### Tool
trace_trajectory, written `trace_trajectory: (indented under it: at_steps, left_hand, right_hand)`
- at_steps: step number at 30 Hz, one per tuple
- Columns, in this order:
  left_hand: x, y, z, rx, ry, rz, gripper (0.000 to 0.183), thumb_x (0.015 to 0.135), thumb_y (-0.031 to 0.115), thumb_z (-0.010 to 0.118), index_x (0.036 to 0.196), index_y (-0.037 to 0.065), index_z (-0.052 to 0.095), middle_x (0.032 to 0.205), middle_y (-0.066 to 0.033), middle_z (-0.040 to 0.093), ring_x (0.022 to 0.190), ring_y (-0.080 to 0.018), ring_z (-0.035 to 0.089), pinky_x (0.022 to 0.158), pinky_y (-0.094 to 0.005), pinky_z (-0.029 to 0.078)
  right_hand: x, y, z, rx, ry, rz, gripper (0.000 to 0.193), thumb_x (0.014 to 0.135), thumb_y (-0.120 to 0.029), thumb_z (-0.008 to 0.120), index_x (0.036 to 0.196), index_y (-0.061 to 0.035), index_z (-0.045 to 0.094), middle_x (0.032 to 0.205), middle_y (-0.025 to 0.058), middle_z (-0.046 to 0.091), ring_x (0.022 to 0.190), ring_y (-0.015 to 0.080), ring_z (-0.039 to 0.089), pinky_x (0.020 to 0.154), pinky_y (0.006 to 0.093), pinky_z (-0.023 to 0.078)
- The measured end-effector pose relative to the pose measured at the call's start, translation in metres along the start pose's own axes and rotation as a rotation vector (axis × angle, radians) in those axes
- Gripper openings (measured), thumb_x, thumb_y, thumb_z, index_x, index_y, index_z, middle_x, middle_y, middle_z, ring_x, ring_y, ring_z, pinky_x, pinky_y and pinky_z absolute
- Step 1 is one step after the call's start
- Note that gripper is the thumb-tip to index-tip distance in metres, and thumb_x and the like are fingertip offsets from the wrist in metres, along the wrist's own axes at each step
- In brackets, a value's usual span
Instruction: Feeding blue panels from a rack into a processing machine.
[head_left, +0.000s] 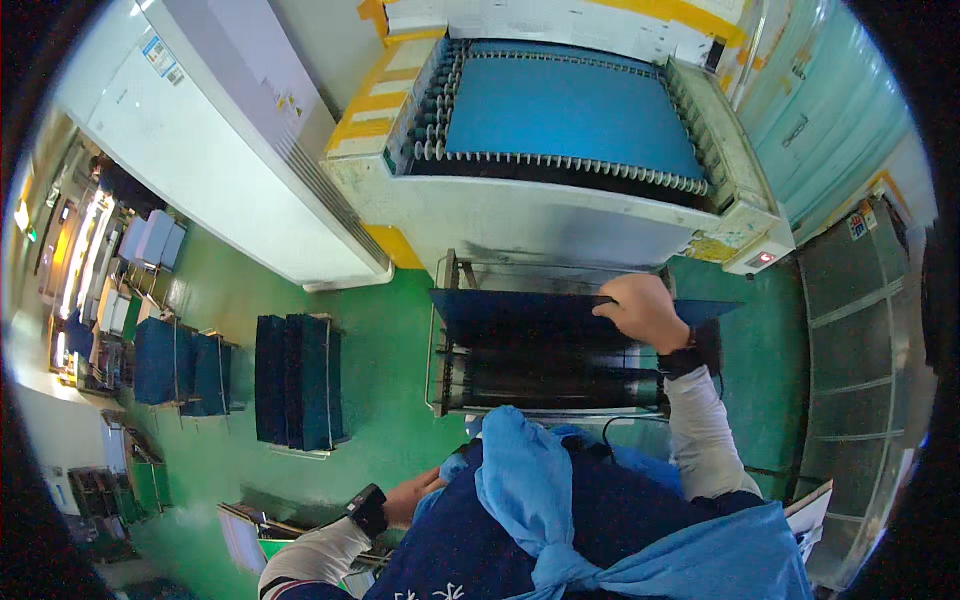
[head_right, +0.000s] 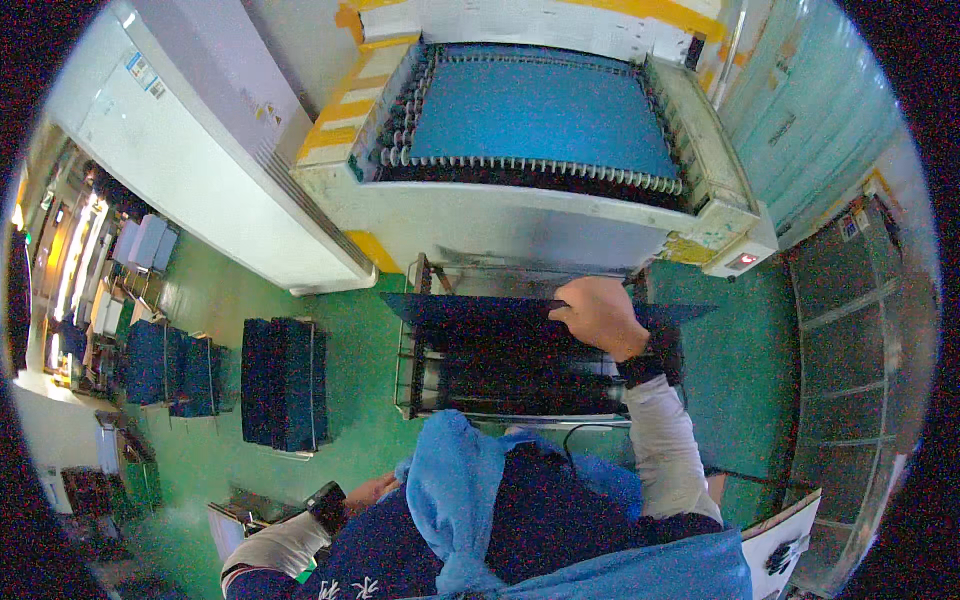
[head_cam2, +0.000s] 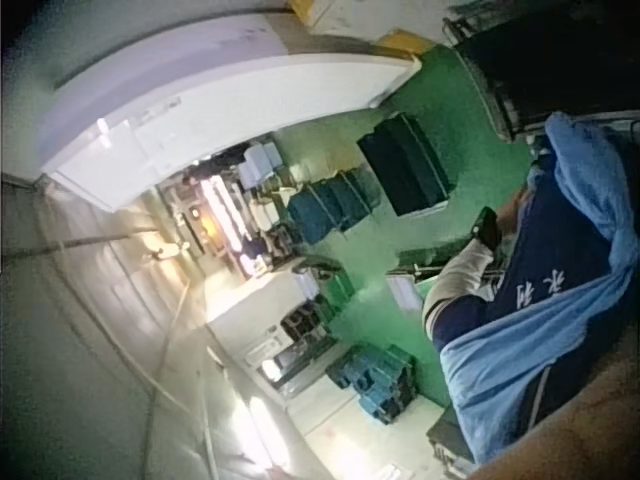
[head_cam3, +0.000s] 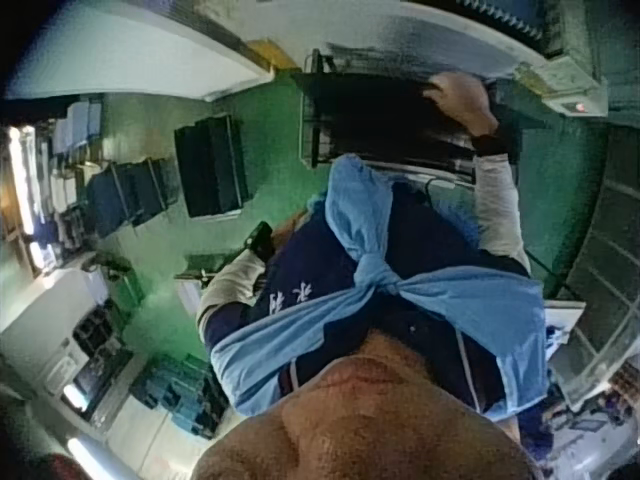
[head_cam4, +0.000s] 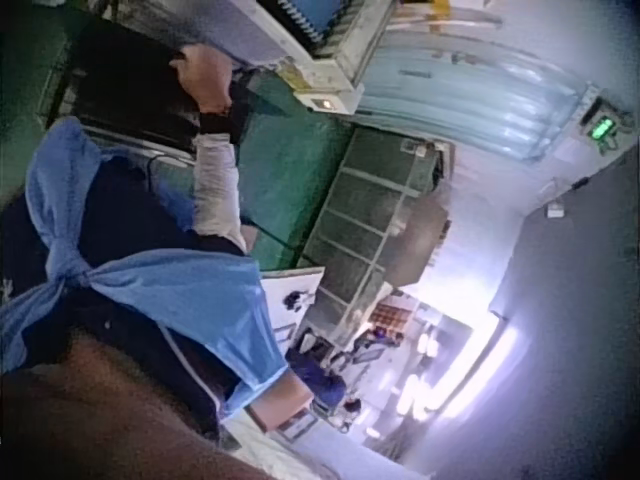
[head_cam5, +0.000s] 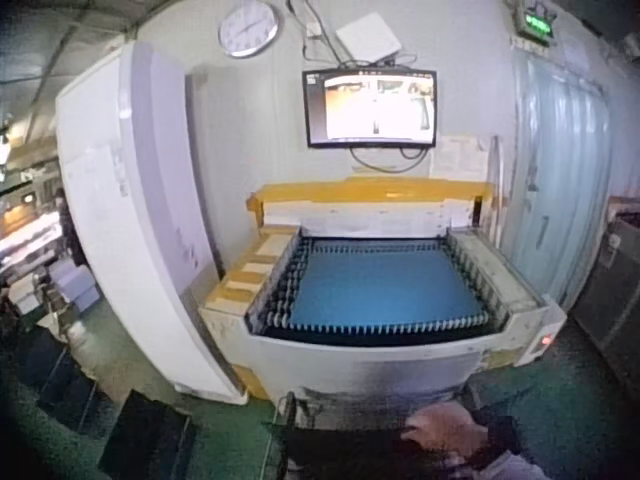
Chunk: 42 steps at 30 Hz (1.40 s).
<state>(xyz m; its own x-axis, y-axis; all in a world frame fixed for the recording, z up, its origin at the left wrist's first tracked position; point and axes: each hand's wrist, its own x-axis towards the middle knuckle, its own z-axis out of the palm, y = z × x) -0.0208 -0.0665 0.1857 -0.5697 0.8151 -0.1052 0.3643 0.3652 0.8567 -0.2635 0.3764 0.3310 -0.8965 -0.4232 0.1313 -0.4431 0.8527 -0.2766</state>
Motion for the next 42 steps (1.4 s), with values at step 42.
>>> trace_trajectory:
  at_steps: [42]
  left_hand:
    - [0.001, -0.055, -0.025, 0.003, -0.333, -0.077, 0.092, 0.066, 0.041, 0.076, 0.138, 0.006, 0.032, 0.141, -0.0275, 0.03, 0.129, -0.0449, 0.036, 0.107, -0.0473, 0.035]
  right_hand:
    - [-0.076, -0.038, 0.072, 2.317, 0.572, 0.963, 0.005, 0.089, -0.007, 0.059, 0.091, -0.0028, 0.06, 0.094, 0.011, 0.065, 0.088, 0.0244, 0.062, 0.081, 0.038, 0.052]
